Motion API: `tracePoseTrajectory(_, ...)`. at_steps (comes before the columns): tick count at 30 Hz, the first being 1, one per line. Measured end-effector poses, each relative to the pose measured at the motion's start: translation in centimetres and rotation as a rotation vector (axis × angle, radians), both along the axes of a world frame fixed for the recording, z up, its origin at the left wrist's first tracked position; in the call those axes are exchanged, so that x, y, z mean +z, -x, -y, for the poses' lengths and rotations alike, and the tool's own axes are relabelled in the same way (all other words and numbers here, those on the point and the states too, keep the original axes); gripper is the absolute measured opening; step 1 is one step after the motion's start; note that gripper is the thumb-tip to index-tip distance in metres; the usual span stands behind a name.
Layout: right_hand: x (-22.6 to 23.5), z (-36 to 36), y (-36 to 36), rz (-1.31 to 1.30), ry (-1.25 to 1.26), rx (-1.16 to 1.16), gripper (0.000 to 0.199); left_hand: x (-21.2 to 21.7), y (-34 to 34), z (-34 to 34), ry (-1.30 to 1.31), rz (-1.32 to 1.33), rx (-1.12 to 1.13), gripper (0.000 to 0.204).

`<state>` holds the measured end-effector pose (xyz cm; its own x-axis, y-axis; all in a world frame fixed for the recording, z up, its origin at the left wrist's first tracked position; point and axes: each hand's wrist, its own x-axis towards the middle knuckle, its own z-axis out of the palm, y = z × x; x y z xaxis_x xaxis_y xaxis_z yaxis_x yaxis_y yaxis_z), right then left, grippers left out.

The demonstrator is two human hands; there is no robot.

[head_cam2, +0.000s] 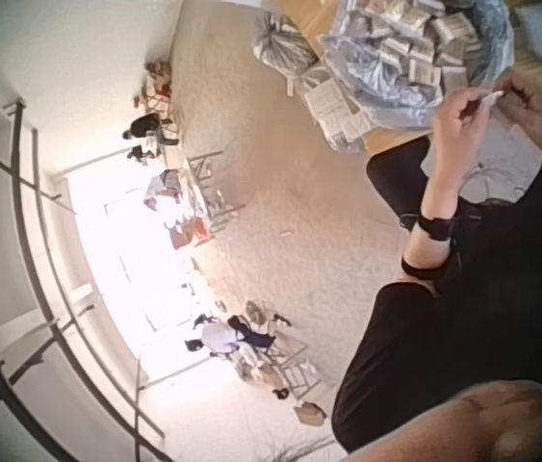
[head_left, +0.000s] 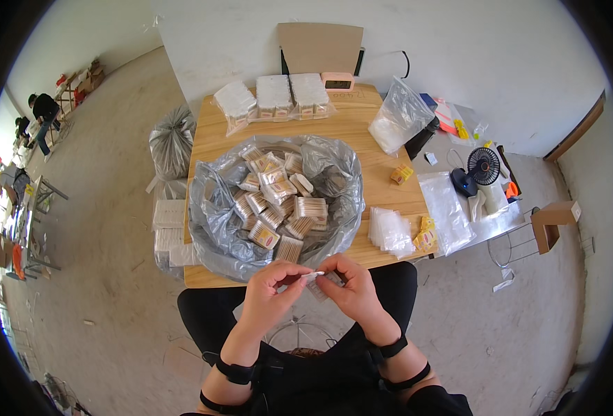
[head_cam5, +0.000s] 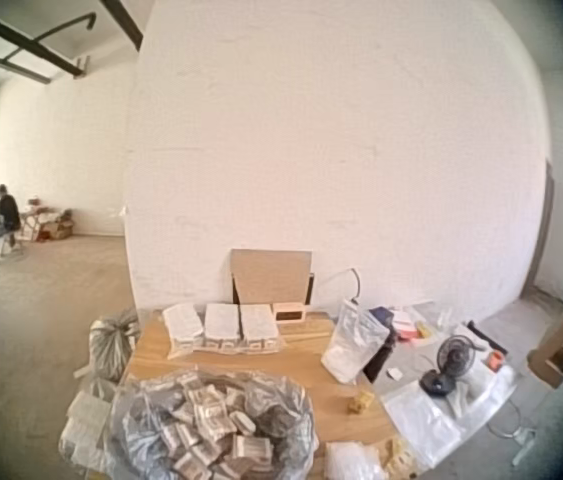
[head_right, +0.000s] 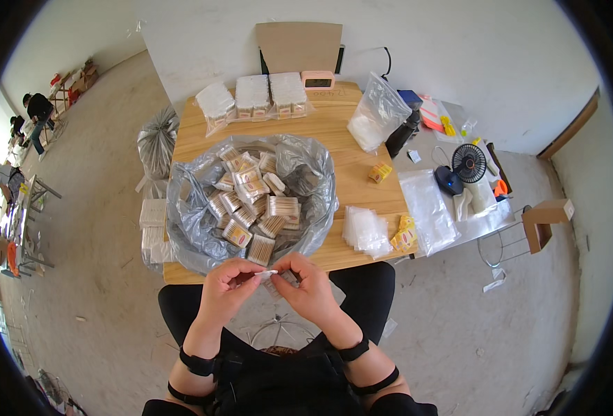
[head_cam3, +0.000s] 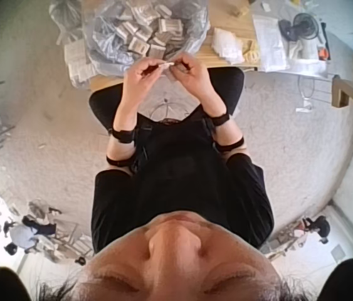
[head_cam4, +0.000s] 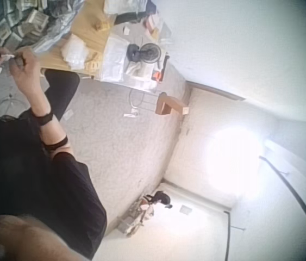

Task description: Packing small individual product packets into larger plastic bags.

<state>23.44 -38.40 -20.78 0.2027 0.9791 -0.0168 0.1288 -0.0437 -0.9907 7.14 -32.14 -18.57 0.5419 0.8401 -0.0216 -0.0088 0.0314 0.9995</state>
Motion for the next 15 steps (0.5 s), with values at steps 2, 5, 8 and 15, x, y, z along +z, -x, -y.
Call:
tracePoseTrajectory(2,-0.2,0.1,0.0,0.040,-0.039,0.023,0.011,-0.6,0.3,0.0,-0.055,-0.026,0.010,0.014)
tracePoseTrajectory(5,-0.4,0.1,0.0,-0.145,0.014,0.015,0.009,-1.2,0.4,-0.1,-0.143,-0.046,0.035,0.015)
tracePoseTrajectory(8,0.1,-0.3,0.0,-0.325,0.034,0.045,0.010,-0.9,0.3,0.0,-0.210,-0.060,0.044,0.015)
tracePoseTrajectory(15,-0.4,-0.1,-0.5,0.033,0.017,0.083,0.013,-1.9,-0.2,0.3,-0.144,0.008,0.131,0.026)
